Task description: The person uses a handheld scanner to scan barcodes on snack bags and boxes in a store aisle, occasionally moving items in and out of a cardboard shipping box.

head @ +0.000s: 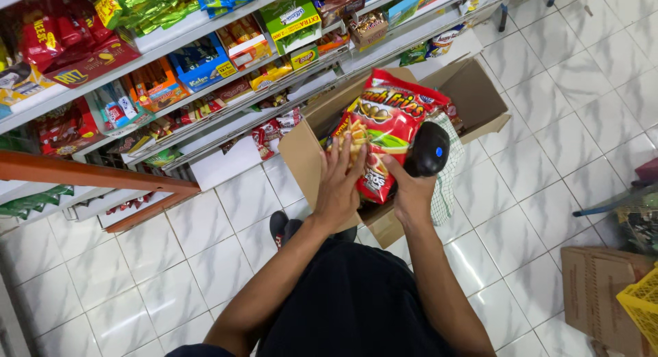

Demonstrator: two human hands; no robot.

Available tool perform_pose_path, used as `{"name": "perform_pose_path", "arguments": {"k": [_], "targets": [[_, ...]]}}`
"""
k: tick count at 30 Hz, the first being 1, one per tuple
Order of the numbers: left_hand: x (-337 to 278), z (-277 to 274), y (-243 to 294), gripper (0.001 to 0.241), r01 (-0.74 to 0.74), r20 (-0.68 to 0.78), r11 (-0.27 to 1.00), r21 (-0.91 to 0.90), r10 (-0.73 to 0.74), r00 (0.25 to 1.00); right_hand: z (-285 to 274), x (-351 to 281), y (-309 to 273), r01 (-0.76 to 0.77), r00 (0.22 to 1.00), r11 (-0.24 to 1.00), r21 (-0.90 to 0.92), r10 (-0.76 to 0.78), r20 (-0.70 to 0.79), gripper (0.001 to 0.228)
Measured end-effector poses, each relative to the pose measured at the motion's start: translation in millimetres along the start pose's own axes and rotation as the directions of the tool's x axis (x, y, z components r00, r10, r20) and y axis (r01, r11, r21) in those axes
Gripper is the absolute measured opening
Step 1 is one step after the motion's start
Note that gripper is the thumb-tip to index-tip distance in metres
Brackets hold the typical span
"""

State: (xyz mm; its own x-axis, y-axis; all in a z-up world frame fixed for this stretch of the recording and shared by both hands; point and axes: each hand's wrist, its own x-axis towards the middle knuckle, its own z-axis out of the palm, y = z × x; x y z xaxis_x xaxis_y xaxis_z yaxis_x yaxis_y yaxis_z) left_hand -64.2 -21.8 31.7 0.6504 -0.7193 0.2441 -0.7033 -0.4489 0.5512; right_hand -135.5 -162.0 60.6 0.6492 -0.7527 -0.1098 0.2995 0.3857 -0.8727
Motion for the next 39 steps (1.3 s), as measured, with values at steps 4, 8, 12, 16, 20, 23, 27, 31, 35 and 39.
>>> {"name": "perform_pose_path", "arguments": {"k": [4, 8, 12, 16, 20, 23, 27, 31, 35, 39], "targets": [[-4, -25, -12, 0.084, -0.174, -0.074, 0.924, -0.341, 0.158, 0.985, -13, 7, -9, -0.188, 0.982, 0.972, 0.143, 0.189, 0.01, 0.064], [2, -25, -38, 0.083, 0.16, 0.07, 0.565, -0.81, -0.177, 0.982, -30, 7, -11, -0.184, 0.976, 0.973, 0.136, 0.163, 0.147, 0.077], [14, -22, -56, 0.071, 0.402, 0.386, 0.069, -0.913, -0.173, 0.906, -45, 7, -3, -0.274, 0.935, 0.951, 0.144, 0.228, 0.271, 0.081], [14, -44, -60, 0.058, 0.355, 0.339, 0.057, -0.933, -0.195, 0.921, -50, 22, 7, -0.226, 0.923, 0.973, 0.051, 0.197, 0.33, 0.081], [12, -81, -63, 0.048, 0.361, 0.294, 0.346, -0.866, -0.232, 0.927, -28, 49, 10, -0.087, 0.955, 0.979, 0.186, 0.029, 0.296, 0.064], [8, -104, -64, 0.046, 0.302, 0.228, 0.426, -0.853, -0.217, 0.949, 9, 62, 6, -0.072, 0.978, 0.981, 0.178, 0.034, 0.207, 0.055], [-2, -146, -75, 0.045, 0.277, 0.167, 0.49, -0.826, -0.257, 0.952, 74, 61, -6, -0.112, 0.972, 0.977, 0.183, 0.069, 0.225, 0.041], [3, -199, -97, 0.056, 0.207, 0.102, 0.462, -0.862, -0.241, 0.965, 143, 71, -15, 0.022, 0.932, 0.978, 0.209, -0.096, 0.349, 0.032], [9, -253, -120, 0.045, 0.085, -0.036, 0.514, -0.854, -0.222, 0.974, 208, 73, -14, 0.087, 0.913, 0.964, 0.253, -0.179, 0.368, 0.034], [18, -315, -142, 0.043, -0.028, -0.247, 0.63, -0.776, -0.263, 0.933, 272, 62, -21, 0.165, 0.851, 0.95, 0.264, -0.272, 0.448, 0.035]]}}
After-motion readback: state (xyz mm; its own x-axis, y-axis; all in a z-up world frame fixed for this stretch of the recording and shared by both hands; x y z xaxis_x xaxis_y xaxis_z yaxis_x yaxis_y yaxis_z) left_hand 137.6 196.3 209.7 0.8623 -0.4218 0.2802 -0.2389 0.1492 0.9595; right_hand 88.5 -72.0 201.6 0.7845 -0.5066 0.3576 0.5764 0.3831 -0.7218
